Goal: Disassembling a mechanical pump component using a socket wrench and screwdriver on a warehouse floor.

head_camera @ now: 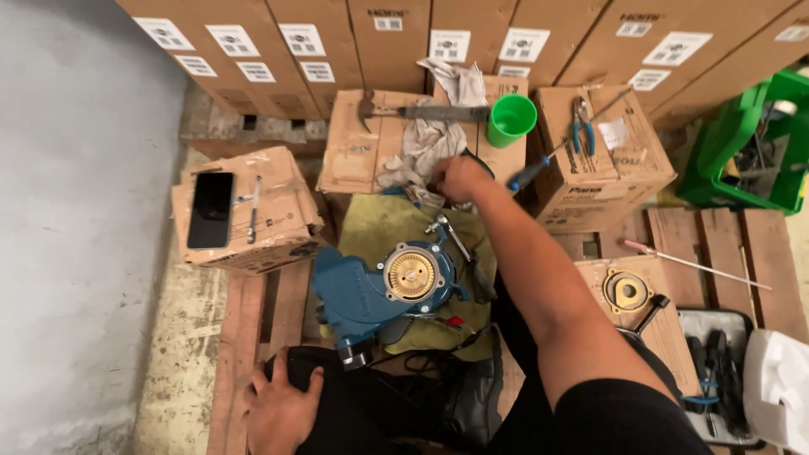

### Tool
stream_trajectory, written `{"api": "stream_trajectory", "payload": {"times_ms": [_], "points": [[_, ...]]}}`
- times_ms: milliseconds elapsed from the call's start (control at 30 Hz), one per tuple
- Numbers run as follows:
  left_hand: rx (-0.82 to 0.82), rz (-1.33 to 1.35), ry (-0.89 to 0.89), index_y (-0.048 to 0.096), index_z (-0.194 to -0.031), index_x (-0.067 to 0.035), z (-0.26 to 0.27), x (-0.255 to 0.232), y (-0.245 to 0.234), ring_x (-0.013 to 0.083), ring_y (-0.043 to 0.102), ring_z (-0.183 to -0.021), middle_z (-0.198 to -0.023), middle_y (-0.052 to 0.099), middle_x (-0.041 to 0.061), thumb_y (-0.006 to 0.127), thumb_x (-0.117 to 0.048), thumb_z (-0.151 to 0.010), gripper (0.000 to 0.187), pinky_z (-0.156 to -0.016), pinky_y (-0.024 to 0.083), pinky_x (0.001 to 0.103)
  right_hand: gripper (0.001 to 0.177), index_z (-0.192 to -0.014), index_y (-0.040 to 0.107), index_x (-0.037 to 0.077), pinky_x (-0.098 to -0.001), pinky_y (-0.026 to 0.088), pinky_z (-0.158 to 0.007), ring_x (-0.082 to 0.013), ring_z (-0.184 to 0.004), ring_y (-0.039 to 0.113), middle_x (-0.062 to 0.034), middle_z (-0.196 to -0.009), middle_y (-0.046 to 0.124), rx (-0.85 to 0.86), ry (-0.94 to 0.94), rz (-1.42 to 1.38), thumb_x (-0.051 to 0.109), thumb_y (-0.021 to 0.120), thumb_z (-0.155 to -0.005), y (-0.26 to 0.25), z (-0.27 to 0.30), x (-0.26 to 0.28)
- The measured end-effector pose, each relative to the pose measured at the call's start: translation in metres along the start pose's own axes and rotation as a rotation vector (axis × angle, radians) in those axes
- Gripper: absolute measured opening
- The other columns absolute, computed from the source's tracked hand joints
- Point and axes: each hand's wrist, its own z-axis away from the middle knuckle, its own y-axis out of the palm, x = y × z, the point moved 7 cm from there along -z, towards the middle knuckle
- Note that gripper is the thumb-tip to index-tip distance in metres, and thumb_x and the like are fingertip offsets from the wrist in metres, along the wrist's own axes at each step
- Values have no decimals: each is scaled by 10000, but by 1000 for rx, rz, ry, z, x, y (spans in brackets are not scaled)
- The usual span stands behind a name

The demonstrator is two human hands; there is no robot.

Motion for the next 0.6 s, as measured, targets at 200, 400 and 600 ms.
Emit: {"api": "stream_trajectory", "payload": {"times_ms": [200,400,600], "points": [[-151,-62,-10,364,-1537,-477,-29,2,23,331,439,-1421,-1632,336,2,498,-820,-786,836,-1096,458,540,387,-1164,764,145,-446,557,-853,-372,-1082,696,-144,-1217,727,281,-21,212,242,746,-790,-59,54,11],[-535,-185,44,511,-1472,-510,-62,5,52,305,575,-1270,-1519,527,-1,535,-808,-727,802,-940,542,498,384,-1185,740,59,-440,544,-818,-323,-998,691,-149,-1196,729,646,-63,203,197,430,-1006,6,62,-12],[-529,-169,70,502,-1473,-522,-58,1,47,310,563,-1304,-1568,494,-24,518,-836,-705,830,-998,529,492,681,-1635,320,241,-375,346,-1197,-315,-1508,384,-68,-1694,309,581,-3,-62,214,390,-958,29,42,3]]}}
